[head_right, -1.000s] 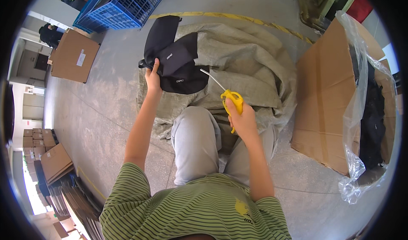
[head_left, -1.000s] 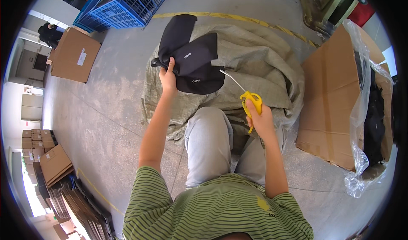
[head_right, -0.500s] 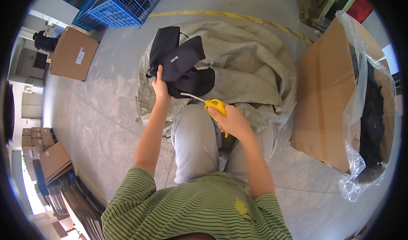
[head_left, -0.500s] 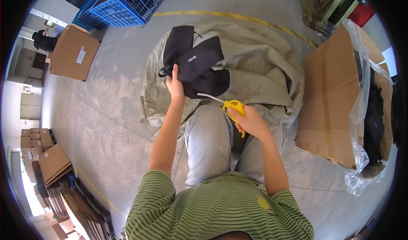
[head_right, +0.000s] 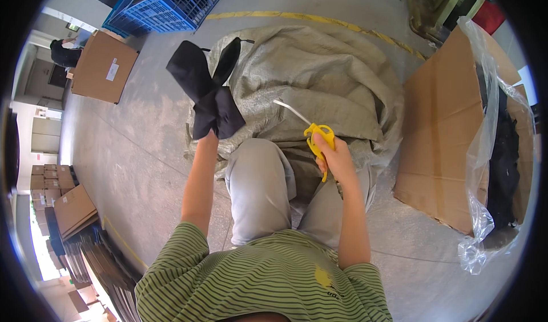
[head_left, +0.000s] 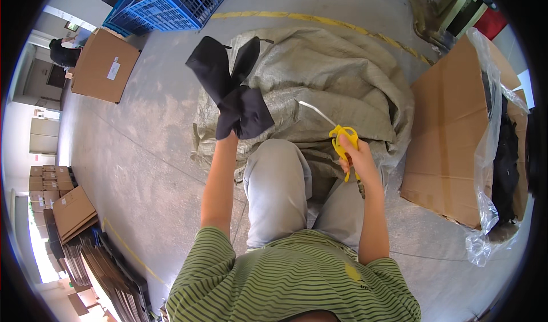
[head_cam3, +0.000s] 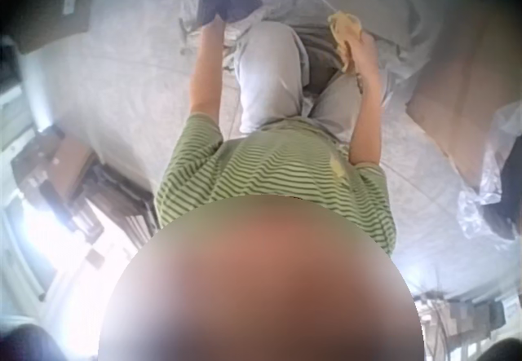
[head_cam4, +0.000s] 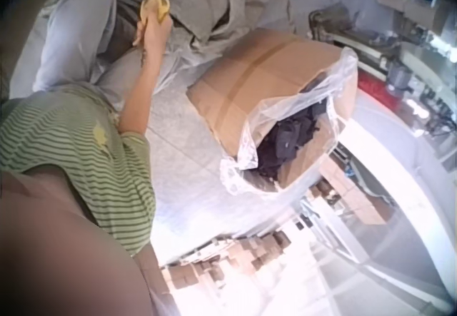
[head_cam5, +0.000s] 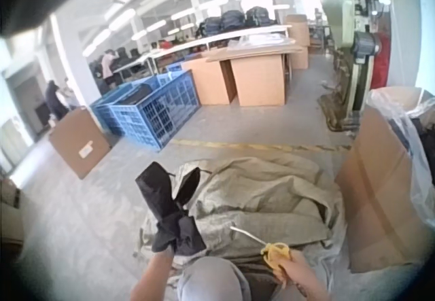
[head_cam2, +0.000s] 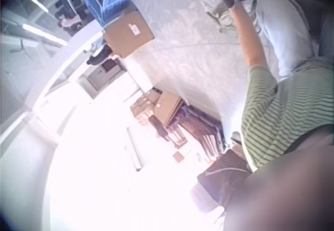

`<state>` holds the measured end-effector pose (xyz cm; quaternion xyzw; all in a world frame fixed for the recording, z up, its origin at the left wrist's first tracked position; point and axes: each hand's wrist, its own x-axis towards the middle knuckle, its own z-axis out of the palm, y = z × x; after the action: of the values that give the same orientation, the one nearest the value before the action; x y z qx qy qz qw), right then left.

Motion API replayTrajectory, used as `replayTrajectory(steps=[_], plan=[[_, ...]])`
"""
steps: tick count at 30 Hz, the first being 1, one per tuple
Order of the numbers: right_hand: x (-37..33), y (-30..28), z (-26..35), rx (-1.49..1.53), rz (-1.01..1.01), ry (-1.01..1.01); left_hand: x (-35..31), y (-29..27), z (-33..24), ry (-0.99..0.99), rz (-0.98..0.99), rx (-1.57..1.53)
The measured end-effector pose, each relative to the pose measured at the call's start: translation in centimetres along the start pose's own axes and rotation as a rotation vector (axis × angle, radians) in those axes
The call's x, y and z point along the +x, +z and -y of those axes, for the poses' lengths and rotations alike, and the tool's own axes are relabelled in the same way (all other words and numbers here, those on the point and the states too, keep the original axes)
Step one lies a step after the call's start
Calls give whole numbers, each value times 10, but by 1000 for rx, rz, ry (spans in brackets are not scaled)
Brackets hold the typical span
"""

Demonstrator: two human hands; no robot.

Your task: Using an air nozzle to clean dust or debris off black fabric pieces.

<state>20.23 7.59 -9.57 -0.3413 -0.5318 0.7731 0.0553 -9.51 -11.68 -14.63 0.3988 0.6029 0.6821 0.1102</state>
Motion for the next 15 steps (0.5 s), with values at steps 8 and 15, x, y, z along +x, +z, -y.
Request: replayTrajectory(steps=[8,15], plan=[[5,15,15,-133,224,-23,-12,-21,-25,-592,-45,-418],[24,25,20,-91,37,-120,-19,-53,-19,-843,-225,-467]])
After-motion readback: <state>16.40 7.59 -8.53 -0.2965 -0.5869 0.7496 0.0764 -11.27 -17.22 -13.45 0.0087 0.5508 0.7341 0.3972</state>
